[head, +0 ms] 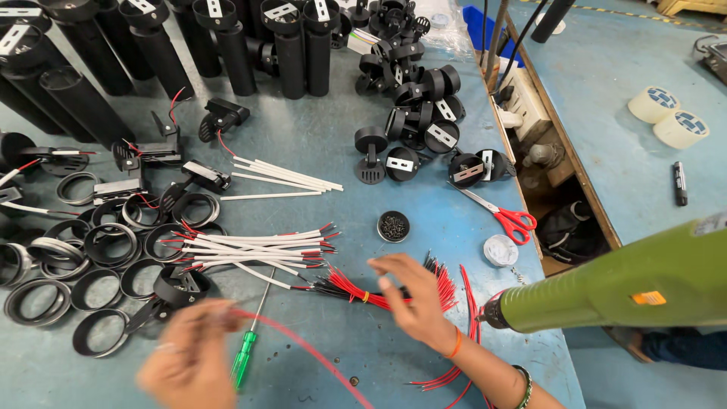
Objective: The person inserts red and black wires into white plastic sleeves on a workbench. They handle the wires and sleeves by hand, repeatedly picking up a wire, sliding it into a sleeve, and placing the assembled unit on the table.
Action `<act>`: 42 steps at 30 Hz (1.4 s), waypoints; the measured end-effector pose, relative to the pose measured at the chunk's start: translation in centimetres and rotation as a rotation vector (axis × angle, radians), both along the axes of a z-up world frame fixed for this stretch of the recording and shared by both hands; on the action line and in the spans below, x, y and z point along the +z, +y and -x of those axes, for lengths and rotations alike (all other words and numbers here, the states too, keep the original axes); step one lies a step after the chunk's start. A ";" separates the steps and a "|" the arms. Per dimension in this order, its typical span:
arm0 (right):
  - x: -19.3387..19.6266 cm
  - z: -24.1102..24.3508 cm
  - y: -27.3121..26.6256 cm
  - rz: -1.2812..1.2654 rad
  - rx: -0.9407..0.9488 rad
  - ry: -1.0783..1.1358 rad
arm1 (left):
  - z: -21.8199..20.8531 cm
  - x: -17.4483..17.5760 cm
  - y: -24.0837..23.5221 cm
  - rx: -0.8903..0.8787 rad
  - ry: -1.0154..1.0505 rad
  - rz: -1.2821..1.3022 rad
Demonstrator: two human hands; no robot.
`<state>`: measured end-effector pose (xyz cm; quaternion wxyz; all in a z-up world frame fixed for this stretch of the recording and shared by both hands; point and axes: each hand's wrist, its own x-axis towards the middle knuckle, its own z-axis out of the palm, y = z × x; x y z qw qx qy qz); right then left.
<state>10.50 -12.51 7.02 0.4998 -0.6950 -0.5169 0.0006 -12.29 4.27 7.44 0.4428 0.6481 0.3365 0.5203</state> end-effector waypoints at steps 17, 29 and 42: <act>-1.1 0.4 -1.0 0.017 0.049 0.116 | -11.1 -0.6 1.3 -0.534 0.119 0.337; 0.0 -0.2 -1.0 -0.135 -0.034 0.035 | -18.6 -9.7 15.7 -0.009 1.125 -1.106; 0.3 0.3 -1.2 -0.124 0.005 -0.057 | -18.9 -7.5 16.0 -0.039 1.204 -0.994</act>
